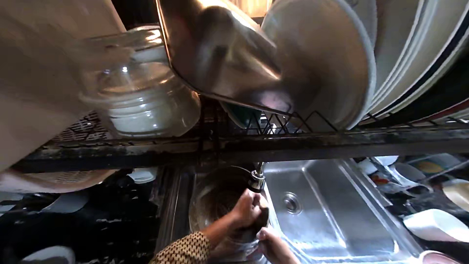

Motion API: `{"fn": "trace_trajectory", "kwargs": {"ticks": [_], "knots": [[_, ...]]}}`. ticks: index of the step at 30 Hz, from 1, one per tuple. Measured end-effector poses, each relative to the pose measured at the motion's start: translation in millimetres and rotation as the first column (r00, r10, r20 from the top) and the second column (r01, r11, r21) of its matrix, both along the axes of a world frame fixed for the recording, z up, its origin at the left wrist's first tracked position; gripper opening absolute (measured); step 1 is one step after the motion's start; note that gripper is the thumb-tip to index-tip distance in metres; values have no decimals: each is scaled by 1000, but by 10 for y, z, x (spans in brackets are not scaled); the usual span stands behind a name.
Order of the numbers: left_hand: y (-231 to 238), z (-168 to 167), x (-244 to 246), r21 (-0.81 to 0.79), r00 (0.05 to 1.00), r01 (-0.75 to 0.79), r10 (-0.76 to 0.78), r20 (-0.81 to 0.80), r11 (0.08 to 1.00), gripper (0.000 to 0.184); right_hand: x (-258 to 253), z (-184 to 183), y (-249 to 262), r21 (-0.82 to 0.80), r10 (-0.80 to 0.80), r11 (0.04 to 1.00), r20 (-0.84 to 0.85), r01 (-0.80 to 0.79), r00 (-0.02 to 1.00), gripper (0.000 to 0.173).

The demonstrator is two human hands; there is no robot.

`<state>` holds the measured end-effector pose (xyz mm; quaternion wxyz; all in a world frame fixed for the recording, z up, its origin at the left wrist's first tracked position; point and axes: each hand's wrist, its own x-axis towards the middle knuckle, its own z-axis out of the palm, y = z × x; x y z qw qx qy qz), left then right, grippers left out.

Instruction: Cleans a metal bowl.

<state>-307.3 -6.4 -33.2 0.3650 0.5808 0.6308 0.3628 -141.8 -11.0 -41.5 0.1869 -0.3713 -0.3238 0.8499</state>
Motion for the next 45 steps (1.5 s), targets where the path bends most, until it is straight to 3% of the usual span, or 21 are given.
{"fn": "trace_trajectory", "kwargs": {"ticks": [3, 5, 7, 9, 12, 14, 17, 19, 21, 23, 25, 26, 28, 29, 31, 34, 36, 39, 40, 43, 45], "knots": [[-13, 8, 93, -10, 996, 6, -5, 91, 1000, 32, 38, -41, 92, -25, -10, 1000, -34, 9, 999, 70], [172, 7, -57, 12, 962, -265, 264, 66, 964, 41, 21, 49, 50, 16, 19, 1000, 3, -19, 1000, 73], [388, -69, -342, 13, 845, -533, 531, 67, 846, 42, 15, 116, -25, 26, 15, 1000, 1, -15, 1000, 59], [428, -65, -402, -23, 780, -622, 622, 75, 783, 44, 24, 103, -73, 37, 21, 999, -2, -21, 1000, 56], [113, 107, 24, -53, 922, -368, 372, 106, 928, 51, 16, 2, -23, 45, 27, 999, 29, -28, 999, 66], [-17, 75, 195, -13, 976, -197, 198, 96, 980, 41, 29, -29, 43, 25, 30, 999, 45, -31, 999, 77], [151, -64, -95, 141, 940, -311, 326, -100, 940, 44, 20, 5, 4, 31, 40, 999, 52, -42, 998, 61], [247, -235, -525, 132, 809, -463, 478, -343, 877, 39, 27, 15, -34, 35, 20, 999, 32, -21, 999, 54], [140, -442, -812, 9, 690, -544, 453, -564, 839, 40, 2, 35, -51, 63, -37, 997, 58, 34, 998, 59], [-121, -503, -799, -304, 758, -492, 230, -610, 816, 46, -24, 6, -28, 113, -67, 992, 113, 54, 991, 74], [-398, -465, -582, -597, 909, -256, -20, -415, 760, 54, -87, -21, -4, 144, -72, 988, 148, 50, 986, 81], [-475, -437, -441, -634, 962, -77, -109, -249, 770, 51, -115, -34, 6, 151, -75, 987, 148, 52, 986, 79], [-439, -327, -207, -462, 982, 188, -153, 113, 866, 36, -153, -80, 31, 158, -46, 987, 112, 28, 993, 81], [-346, -229, -122, -332, 964, 167, -83, 252, 929, 32, -167, -92, 34, 137, -35, 990, 80, 24, 996, 79], [-94, -23, -23, -188, 895, -134, 200, 399, 973, 32, -188, -32, -12, 78, -12, 997, 49, 8, 999, 87], [239, -102, -65, -68, 803, -471, 460, 380, 879, 44, -160, 57, -107, 29, 48, 998, 60, -50, 997, 105], [96, -48, 35, -33, 862, -383, 370, 346, 923, 45, -107, 16, -88, 14, 40, 999, 23, -41, 999, 96], [-243, 95, 195, -31, 945, -84, 89, 315, 996, 36, -49, -119, -13, 25, -20, 999, -24, 21, 1000, 53], [-256, 86, 190, -21, 946, -81, 84, 315, 996, 35, -57, -129, -11, 32, -14, 999, -14, 14, 1000, 53], [32, -6, -15, 75, 900, -367, 334, 280, 927, 40, -112, 5, -56, 58, 68, 996, 73, -73, 995, 99], [244, -99, -348, 153, 842, -539, 531, 95, 828, 36, -92, 64, -135, 41, 76, 996, 100, -81, 992, 99]]}}
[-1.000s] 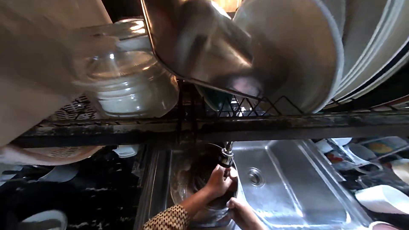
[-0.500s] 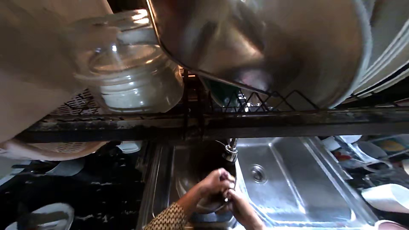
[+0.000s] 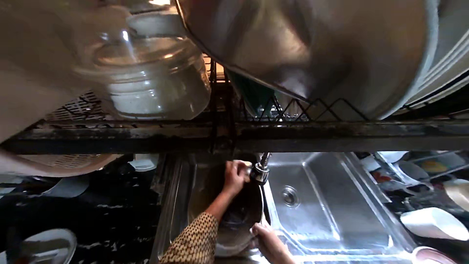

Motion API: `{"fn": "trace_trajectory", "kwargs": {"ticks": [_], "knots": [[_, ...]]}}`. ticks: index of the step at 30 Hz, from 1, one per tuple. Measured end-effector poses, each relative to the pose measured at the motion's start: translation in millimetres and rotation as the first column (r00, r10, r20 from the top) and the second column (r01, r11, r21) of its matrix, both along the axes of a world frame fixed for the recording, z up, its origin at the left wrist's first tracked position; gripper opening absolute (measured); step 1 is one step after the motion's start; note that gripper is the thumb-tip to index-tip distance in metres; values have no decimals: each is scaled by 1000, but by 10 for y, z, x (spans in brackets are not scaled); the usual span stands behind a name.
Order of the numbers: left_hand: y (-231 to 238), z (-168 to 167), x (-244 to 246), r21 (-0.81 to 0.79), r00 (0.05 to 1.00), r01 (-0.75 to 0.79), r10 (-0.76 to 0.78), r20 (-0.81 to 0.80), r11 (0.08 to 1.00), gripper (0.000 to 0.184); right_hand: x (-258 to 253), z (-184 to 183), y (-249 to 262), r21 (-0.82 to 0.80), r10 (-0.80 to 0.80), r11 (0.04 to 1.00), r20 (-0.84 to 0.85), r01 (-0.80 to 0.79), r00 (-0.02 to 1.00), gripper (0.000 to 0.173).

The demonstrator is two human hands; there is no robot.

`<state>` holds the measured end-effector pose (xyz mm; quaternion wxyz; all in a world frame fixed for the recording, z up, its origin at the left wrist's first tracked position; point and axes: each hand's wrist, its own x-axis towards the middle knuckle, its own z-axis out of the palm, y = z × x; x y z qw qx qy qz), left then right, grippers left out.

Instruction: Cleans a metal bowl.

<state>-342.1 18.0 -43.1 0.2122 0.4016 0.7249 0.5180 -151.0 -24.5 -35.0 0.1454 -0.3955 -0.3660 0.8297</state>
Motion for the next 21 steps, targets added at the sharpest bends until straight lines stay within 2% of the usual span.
{"fn": "trace_trajectory", "kwargs": {"ticks": [2, 3, 4, 6, 8, 9, 11, 12, 13, 14, 15, 16, 17, 18, 19, 21], "knots": [[5, -189, -360, -126, 978, -182, 167, -122, 975, 39, 45, -23, -58, -28, -49, 998, 3, 49, 999, 82], [-90, -312, -499, -228, 960, -243, 201, -195, 943, 44, 59, -45, -76, -37, -77, 996, 16, 78, 997, 70], [-221, -427, -592, -348, 938, -292, 196, -286, 891, 47, 56, -67, -84, -27, -108, 994, 38, 109, 993, 63], [-519, -584, -645, -571, 919, -322, 105, -379, 755, 51, 37, -100, -76, 39, -156, 987, 71, 154, 985, 69], [-815, -620, -527, -731, 938, -261, -12, -345, 631, 52, 14, -150, -13, 108, -141, 985, 75, 133, 987, 94], [-937, -602, -402, -804, 951, -193, -93, -294, 563, 53, -17, -167, 18, 127, -151, 982, 74, 141, 986, 98], [-1094, -462, -112, -879, 955, 75, -286, -72, 472, 54, -68, -196, 72, 139, -159, 979, 65, 149, 985, 105], [-1111, -374, 9, -843, 925, 253, -375, 67, 474, 51, -88, -212, 86, 144, -150, 980, 62, 140, 987, 107], [-1087, -326, 115, -734, 875, 427, -446, 189, 527, 44, -90, -220, 90, 148, -133, 981, 59, 123, 989, 106], [-1013, -279, 214, -559, 825, 558, -487, 289, 614, 37, -90, -217, 80, 157, -119, 982, 59, 108, 991, 103], [-899, -194, 296, -371, 787, 613, -496, 368, 697, 32, -91, -205, 65, 159, -104, 983, 52, 95, 993, 97], [-767, -113, 357, -203, 775, 587, -473, 419, 784, 30, -84, -185, 50, 136, -93, 987, 42, 87, 995, 87], [-626, -35, 389, -91, 788, 513, -426, 444, 853, 29, -81, -153, 35, 105, -85, 991, 37, 81, 996, 86], [-504, 27, 391, -36, 799, 442, -376, 469, 896, 30, -72, -120, 20, 80, -68, 995, 35, 65, 997, 93], [-428, 55, 374, -17, 797, 417, -357, 486, 909, 31, -49, -98, 7, 69, -47, 997, 40, 44, 998, 100], [-453, 8, 322, -18, 762, 526, -462, 453, 850, 31, 1, -93, 19, 74, -49, 996, 30, 46, 998, 99]]}}
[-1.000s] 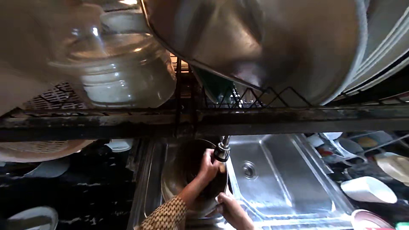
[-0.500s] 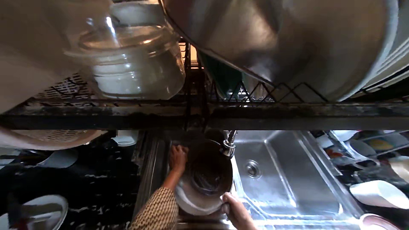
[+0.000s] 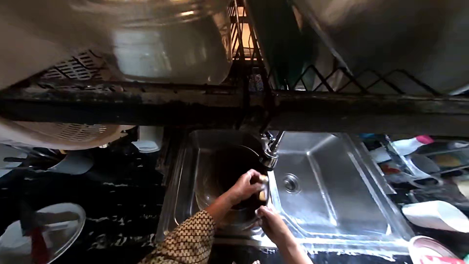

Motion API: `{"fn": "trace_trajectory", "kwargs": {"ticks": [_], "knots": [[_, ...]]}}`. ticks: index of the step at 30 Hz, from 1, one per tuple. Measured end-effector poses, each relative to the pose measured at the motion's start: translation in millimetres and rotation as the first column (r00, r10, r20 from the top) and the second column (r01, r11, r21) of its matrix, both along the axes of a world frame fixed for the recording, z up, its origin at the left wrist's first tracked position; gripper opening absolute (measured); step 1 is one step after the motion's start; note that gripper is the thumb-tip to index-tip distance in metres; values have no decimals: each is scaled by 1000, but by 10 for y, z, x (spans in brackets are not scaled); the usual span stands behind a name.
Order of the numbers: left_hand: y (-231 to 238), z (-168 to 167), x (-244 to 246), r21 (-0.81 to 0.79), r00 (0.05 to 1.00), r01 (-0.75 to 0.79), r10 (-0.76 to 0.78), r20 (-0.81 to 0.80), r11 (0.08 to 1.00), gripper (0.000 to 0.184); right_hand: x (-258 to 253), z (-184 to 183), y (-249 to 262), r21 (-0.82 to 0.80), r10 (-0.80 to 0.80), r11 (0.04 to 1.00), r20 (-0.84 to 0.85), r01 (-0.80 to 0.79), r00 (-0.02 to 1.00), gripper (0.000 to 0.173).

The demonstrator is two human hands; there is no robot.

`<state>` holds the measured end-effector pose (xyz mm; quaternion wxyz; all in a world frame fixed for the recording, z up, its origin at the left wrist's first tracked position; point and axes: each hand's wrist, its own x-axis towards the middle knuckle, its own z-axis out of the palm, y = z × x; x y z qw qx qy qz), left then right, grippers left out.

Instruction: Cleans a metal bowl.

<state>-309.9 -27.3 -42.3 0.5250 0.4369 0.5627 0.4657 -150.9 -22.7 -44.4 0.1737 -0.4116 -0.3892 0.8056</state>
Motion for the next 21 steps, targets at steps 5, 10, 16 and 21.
{"fn": "trace_trajectory", "kwargs": {"ticks": [5, 10, 16, 21], "knots": [[-587, -351, -352, -432, 724, 381, -555, -410, 817, 32, 96, -2, 43, 34, -107, 994, 18, 106, 994, 54], [-375, -348, -846, -401, 538, -313, -187, -822, 861, 46, 51, 0, -97, -70, -116, 991, 23, 118, 993, 44], [-15, -212, -174, 40, 809, -40, 56, -585, 998, 41, 8, -44, -131, -157, 17, 987, -68, -28, 998, 59], [-526, -370, -307, -307, 715, 339, -456, -531, 889, 36, 113, -45, -37, -66, -112, 991, 27, 114, 993, 21]]}}
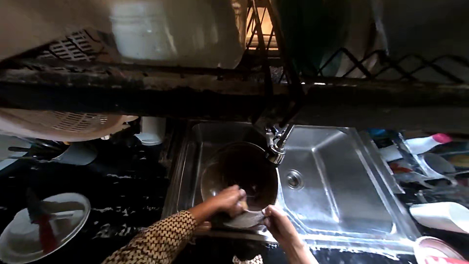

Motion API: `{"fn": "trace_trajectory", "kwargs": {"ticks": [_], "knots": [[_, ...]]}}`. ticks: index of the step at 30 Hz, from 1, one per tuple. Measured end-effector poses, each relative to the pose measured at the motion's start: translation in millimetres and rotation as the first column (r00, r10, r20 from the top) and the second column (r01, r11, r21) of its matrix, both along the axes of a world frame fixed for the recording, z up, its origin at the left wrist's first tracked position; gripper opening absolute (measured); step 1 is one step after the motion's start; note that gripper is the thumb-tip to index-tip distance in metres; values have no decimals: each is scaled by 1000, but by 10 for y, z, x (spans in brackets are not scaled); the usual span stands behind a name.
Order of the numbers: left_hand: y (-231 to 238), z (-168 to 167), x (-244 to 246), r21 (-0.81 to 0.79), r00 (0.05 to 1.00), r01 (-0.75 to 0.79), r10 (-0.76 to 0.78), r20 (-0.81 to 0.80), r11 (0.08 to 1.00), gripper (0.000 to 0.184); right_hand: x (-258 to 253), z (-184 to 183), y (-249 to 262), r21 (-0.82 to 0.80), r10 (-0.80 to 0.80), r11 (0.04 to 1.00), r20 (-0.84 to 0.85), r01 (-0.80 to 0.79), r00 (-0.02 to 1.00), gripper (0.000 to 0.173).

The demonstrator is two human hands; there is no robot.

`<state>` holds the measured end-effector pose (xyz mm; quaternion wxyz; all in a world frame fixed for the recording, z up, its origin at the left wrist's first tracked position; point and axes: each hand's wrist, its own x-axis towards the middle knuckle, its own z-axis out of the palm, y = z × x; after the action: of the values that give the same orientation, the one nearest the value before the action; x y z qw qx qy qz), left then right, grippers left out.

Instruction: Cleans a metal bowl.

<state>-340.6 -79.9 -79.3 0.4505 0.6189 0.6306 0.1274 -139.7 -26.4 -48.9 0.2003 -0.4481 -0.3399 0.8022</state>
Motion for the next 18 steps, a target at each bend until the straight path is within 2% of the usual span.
{"fn": "trace_trajectory", "kwargs": {"ticks": [1, 2, 4, 6, 9, 10, 11, 12, 13, 15, 16, 18], "knots": [[-5, -46, -146, -88, 990, -67, 55, -133, 994, 42, 10, -3, 0, 6, 15, 1000, -2, -15, 1000, 28], [29, -63, -268, -123, 958, -195, 162, -239, 973, 47, 11, 7, -1, 14, 55, 998, -9, -55, 998, 45], [187, -35, -374, -25, 853, -434, 401, -335, 901, 49, -47, 47, 0, 21, 99, 995, -17, -99, 995, 68], [321, 58, -194, 120, 836, -466, 481, -264, 876, 44, -86, 67, 31, 39, 115, 993, -45, -113, 992, 78], [270, 217, 391, 274, 939, -316, 340, -44, 909, 36, -51, 24, 112, 105, 164, 982, -97, -154, 982, 97], [259, 237, 493, 280, 953, -294, 304, 8, 914, 37, -43, 6, 136, 110, 167, 982, -100, -156, 981, 95], [284, 167, 494, 324, 950, -305, 311, 34, 895, 35, -42, 5, 149, 99, 138, 987, -81, -129, 987, 81], [330, 76, 398, 353, 937, -336, 349, 27, 873, 34, -37, 8, 150, 83, 113, 991, -64, -107, 992, 70], [386, 9, 235, 342, 911, -380, 412, -23, 860, 36, -39, 25, 141, 76, 106, 992, -52, -102, 993, 66], [434, -100, -102, 262, 820, -507, 553, -144, 821, 40, -38, 67, 116, 79, 71, 994, -29, -69, 997, 56], [416, -128, -202, 196, 787, -542, 575, -224, 817, 43, -26, 65, 123, 90, 55, 995, -26, -52, 998, 52], [297, -78, -155, 14, 805, -514, 488, -338, 857, 48, -17, 6, 145, 98, 15, 995, -22, -12, 1000, 46]]}}
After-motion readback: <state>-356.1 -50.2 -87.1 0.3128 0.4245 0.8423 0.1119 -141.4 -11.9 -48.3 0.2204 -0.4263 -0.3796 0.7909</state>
